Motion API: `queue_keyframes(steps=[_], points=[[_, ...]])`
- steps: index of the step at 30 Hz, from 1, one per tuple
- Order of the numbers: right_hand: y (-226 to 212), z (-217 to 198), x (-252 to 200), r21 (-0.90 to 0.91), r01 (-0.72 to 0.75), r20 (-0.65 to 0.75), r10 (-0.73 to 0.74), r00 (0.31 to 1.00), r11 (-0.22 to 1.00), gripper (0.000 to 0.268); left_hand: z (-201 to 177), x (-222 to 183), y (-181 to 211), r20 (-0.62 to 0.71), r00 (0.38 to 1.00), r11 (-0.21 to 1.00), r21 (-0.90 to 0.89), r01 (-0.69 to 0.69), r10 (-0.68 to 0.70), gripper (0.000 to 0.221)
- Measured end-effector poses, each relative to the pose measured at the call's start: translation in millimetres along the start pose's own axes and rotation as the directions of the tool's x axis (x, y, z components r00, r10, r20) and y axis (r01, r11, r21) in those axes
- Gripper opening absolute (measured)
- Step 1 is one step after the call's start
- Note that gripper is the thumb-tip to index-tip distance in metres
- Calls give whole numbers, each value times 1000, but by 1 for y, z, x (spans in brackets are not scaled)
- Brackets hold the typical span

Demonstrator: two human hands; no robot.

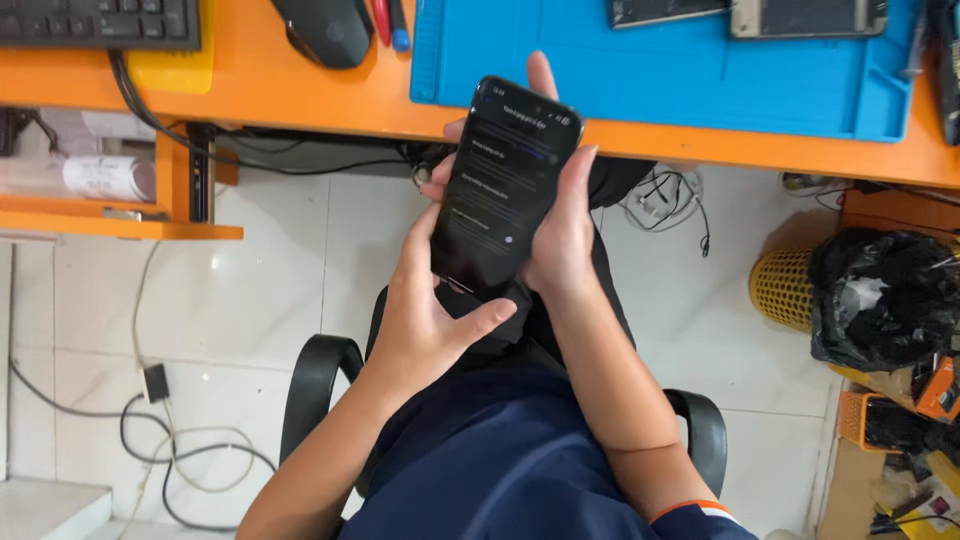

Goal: The person works at a cluttered desk, handling a smartphone and using a computer mouse and keyboard. They pick up a purple smartphone, inspect its back, and navigate through the settings menu on the screen. The person then types on the keyboard and uses the mouse before placing the phone back on the desk.

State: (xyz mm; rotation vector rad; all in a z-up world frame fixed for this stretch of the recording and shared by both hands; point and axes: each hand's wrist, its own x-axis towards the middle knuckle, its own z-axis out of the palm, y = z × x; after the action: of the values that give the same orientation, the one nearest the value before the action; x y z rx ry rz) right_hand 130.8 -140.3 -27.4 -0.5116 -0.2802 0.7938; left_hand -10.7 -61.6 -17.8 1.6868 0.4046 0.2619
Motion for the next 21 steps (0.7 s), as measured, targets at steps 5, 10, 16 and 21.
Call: queue_keyframes(steps=[5, 10, 16, 21], points=[[-8, -12, -1, -240, 74, 25, -70, 997, 968, 103, -5, 29, 19, 42, 997, 968, 240, -73, 65, 89], [-24, -41, -3, -350, 156, 269, -60, 961, 924, 109, -7, 47, 49, 185, 950, 902, 400, 163, -253, 85], [-30, -40, -5, -385, 187, 280, -79, 957, 903, 88, -3, 54, 45, 182, 933, 890, 401, 217, -309, 73], [-89, -63, 26, -845, 333, 330, -82, 940, 418, 80, -9, 69, 49, 79, 960, 856, 477, 202, -270, 72]])
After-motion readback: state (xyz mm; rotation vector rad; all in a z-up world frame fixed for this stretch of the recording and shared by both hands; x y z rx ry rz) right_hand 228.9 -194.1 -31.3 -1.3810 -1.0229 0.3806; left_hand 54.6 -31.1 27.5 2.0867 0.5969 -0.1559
